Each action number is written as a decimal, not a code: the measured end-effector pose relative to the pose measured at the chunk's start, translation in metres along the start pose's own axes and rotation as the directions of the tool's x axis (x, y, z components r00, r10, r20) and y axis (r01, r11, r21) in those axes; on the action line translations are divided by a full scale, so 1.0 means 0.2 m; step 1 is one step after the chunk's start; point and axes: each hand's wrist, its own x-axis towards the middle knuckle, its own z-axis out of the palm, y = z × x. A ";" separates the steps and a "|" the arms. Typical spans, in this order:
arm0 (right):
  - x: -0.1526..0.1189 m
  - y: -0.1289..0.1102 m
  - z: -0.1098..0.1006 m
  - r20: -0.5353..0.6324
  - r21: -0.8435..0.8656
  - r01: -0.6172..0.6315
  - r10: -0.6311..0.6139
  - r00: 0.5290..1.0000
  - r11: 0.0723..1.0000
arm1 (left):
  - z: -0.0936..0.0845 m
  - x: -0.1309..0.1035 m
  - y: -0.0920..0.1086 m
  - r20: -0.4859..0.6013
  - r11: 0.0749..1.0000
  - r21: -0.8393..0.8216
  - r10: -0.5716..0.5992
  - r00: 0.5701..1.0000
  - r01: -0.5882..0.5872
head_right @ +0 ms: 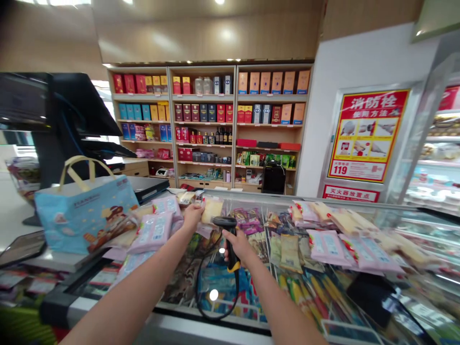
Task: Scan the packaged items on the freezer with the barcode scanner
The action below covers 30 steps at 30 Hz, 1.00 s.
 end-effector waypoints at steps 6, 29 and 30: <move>0.10 0.02 0.19 0.068 -0.041 -0.030 0.032 0.997 0.999 | -0.20 0.11 0.09 0.061 0.857 0.508 0.062 0.996 -0.085; -0.19 -0.11 -0.37 -0.293 0.042 0.166 -0.147 0.945 0.985 | 0.64 -0.47 0.12 0.791 0.972 0.141 -0.225 0.569 0.188; -0.22 -0.11 -0.43 -0.315 0.041 0.182 -0.160 0.936 0.982 | 0.71 -0.53 0.12 0.838 0.961 0.133 -0.240 0.491 0.244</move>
